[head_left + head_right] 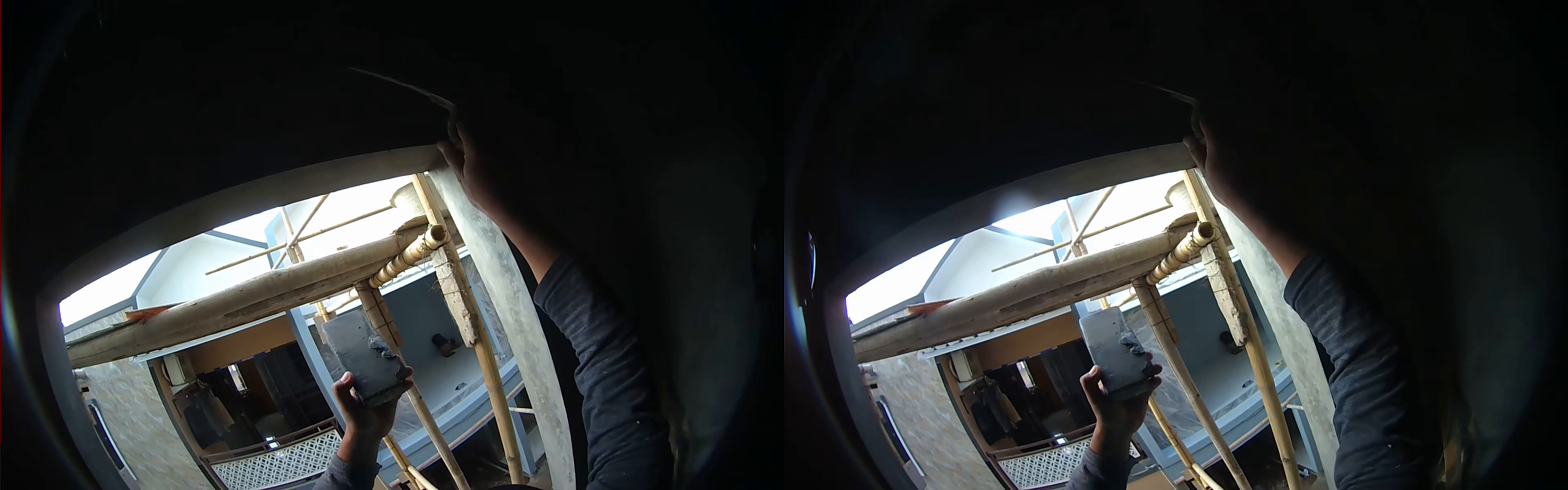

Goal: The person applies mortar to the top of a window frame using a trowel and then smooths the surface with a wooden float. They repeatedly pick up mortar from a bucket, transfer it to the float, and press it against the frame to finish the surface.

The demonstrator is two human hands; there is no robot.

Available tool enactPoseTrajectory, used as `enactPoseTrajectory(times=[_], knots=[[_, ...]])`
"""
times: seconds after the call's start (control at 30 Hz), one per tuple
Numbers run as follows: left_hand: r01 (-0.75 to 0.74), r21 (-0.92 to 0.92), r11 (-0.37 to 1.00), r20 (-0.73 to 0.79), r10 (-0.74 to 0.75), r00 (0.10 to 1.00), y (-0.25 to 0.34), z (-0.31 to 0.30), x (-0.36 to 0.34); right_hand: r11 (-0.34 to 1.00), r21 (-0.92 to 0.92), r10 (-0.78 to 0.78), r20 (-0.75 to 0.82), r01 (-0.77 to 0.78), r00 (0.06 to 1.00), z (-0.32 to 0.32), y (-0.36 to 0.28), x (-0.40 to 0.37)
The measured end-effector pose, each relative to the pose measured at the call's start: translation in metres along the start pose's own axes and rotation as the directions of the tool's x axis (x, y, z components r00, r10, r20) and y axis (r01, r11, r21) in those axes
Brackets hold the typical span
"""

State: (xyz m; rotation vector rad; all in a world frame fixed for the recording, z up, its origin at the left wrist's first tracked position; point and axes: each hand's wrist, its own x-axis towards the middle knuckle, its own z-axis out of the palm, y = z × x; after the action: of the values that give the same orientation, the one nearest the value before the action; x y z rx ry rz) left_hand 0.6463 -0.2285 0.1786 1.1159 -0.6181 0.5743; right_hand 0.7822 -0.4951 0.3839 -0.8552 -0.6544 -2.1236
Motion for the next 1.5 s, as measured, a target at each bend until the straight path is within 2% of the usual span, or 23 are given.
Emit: enactPoseTrajectory(times=[0.07,0.13,0.17,0.2,0.27,0.33,0.4,0.53,0.6,0.8,0.97,1.07,1.13,1.27,1.33,1.4,1.47,1.5], knots=[[-0.009,-0.001,1.0,0.031,0.009,0.999,0.003,0.007,0.001,0.999,-0.029,-0.015,0.027,0.015,1.0,-0.015,0.0,-0.015],[-0.001,-0.016,1.0,0.044,0.002,0.999,0.001,0.015,-0.004,0.999,0.024,0.038,0.304,-0.048,0.952,-0.027,0.01,-0.057],[0.009,-0.029,1.0,0.047,-0.008,0.999,-0.004,0.014,-0.008,0.983,0.117,0.096,0.315,-0.139,0.944,-0.032,0.009,-0.088],[0.034,-0.077,0.996,0.065,-0.029,0.997,-0.012,0.007,-0.013,0.939,0.221,0.151,0.427,-0.265,0.891,-0.047,0.006,-0.118],[0.094,-0.096,0.991,0.018,-0.093,0.996,-0.028,-0.003,-0.027,0.936,0.188,0.135,0.587,-0.297,0.798,-0.087,-0.007,-0.177],[0.147,-0.085,0.985,0.017,-0.146,0.989,-0.043,-0.015,-0.037,0.994,0.072,0.007,0.732,-0.088,0.681,-0.128,-0.019,-0.214],[0.197,-0.092,0.976,-0.019,-0.199,0.98,-0.054,-0.025,-0.047,0.992,0.102,-0.042,0.806,-0.068,0.59,-0.156,-0.022,-0.25],[0.235,-0.125,0.964,-0.149,-0.253,0.956,-0.074,-0.054,-0.059,0.991,0.108,-0.046,0.839,-0.084,0.542,-0.182,-0.026,-0.285],[0.244,-0.132,0.961,-0.163,-0.264,0.951,-0.08,-0.059,-0.064,0.992,0.108,-0.062,0.864,-0.063,0.499,-0.188,-0.026,-0.288],[0.193,-0.221,0.956,-0.127,-0.224,0.966,-0.089,-0.067,-0.066,0.978,0.197,-0.137,0.859,-0.072,0.494,-0.192,-0.03,-0.298],[0.188,-0.189,0.964,-0.16,-0.219,0.962,-0.099,-0.069,-0.069,0.974,0.225,-0.175,0.838,-0.036,0.517,-0.187,-0.033,-0.301],[0.24,-0.128,0.962,-0.146,-0.257,0.955,-0.096,-0.061,-0.071,0.981,0.187,-0.137,0.853,-0.049,0.504,-0.183,-0.032,-0.298],[0.297,-0.193,0.935,-0.03,-0.308,0.951,-0.092,-0.057,-0.066,0.986,0.164,-0.122,0.854,-0.04,0.505,-0.182,-0.03,-0.298],[0.337,-0.225,0.914,-0.005,-0.347,0.938,-0.093,-0.06,-0.067,0.993,0.112,-0.079,0.856,-0.034,0.51,-0.179,-0.025,-0.293],[0.238,-0.273,0.932,-0.021,-0.253,0.967,-0.088,-0.05,-0.058,0.996,0.091,-0.066,0.84,-0.02,0.538,-0.174,-0.018,-0.291],[0.179,-0.219,0.959,-0.029,-0.19,0.981,-0.076,-0.04,-0.049,0.999,0.044,-0.039,0.838,0.004,0.544,-0.166,-0.009,-0.279],[0.109,-0.162,0.981,-0.009,-0.112,0.994,-0.058,-0.021,-0.034,0.998,0.027,0.018,0.791,-0.064,0.611,-0.151,0.0,-0.265],[0.071,-0.136,0.988,0.05,-0.064,0.997,-0.048,-0.012,-0.022,0.997,0.015,0.037,0.742,-0.072,0.669,-0.14,0.002,-0.251]])
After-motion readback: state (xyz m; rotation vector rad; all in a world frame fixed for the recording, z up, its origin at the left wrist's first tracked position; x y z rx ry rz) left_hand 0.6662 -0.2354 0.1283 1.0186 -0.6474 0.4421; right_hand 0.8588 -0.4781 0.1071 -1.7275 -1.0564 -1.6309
